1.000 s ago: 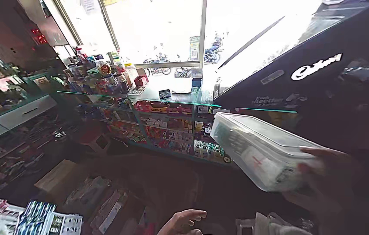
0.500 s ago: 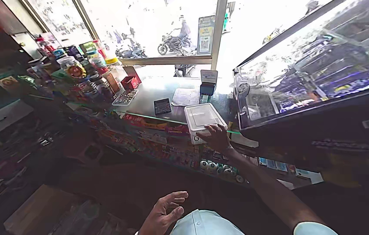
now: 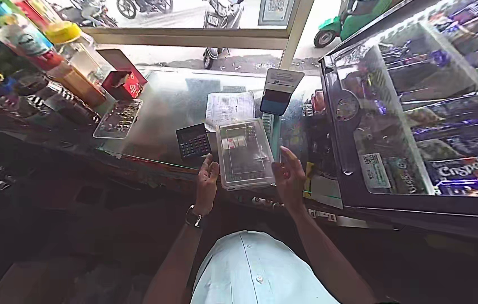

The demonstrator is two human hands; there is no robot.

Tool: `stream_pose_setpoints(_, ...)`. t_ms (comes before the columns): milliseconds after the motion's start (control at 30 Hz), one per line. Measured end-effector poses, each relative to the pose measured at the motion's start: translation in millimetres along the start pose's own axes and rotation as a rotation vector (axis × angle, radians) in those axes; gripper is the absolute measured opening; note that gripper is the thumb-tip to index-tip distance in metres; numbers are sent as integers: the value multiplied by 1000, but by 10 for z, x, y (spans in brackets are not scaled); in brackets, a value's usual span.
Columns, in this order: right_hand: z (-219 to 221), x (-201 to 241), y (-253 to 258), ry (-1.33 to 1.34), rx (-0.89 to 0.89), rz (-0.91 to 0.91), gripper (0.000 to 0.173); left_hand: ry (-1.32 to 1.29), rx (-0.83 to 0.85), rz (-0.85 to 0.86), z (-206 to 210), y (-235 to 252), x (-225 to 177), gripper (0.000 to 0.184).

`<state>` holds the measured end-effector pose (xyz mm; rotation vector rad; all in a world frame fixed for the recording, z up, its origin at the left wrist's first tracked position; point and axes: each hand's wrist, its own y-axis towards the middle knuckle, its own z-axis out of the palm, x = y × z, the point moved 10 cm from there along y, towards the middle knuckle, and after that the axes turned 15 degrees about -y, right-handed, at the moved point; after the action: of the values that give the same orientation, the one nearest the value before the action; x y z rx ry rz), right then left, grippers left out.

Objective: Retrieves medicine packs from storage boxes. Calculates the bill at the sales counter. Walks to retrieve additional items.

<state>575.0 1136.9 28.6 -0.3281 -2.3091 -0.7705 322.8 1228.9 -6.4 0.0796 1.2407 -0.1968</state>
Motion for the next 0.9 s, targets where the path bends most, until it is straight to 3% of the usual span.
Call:
stream_pose_setpoints(100, 404, -429, 239, 451, 403, 453, 55, -103, -9, -144, 163, 242, 130, 57)
stream_pose_setpoints(167, 601, -360, 265, 551, 573, 514, 57, -98, -64, -203, 290, 263, 139, 56)
stream_pose_setpoints(233, 691, -272, 263, 498, 634, 493, 62, -58, -80, -222, 374, 209, 113, 59)
stream_pose_setpoints(333, 681, -233, 266, 436, 605, 419, 65, -24, -83, -145, 415, 127, 48, 65)
stream_pose_setpoints(433, 513, -80, 331, 487, 511, 319, 65, -31, 5, 68, 529, 63, -238, 73)
stream_pose_setpoints(533, 53, 148, 515, 798, 308, 205, 67, -117, 160, 206, 669, 5, -601, 81)
stream_pose_setpoints(600, -458, 283, 645, 961, 148, 104, 77, -104, 187, 319, 643, -30, -797, 71)
stream_pose_setpoints(667, -1035, 306, 680, 805, -67, 47, 79, -30, 128, 389, 506, -41, -895, 66)
stream_pose_setpoints(733, -1385, 326, 684, 497, -148, 73, 73, -17, 23, 369, 299, -55, -864, 70)
stream_pose_setpoints(800, -1330, 369, 720, 69, 35, 48, 64, -12, -56, 302, 87, -97, -743, 61)
stream_pose_setpoints(833, -1165, 375, 747, -144, 159, -5, 57, -4, -76, 273, 13, -131, -688, 55)
stream_pose_setpoints(900, -693, 292, 765, -452, 340, -47, 61, -2, -86, 238, -71, -197, -604, 47)
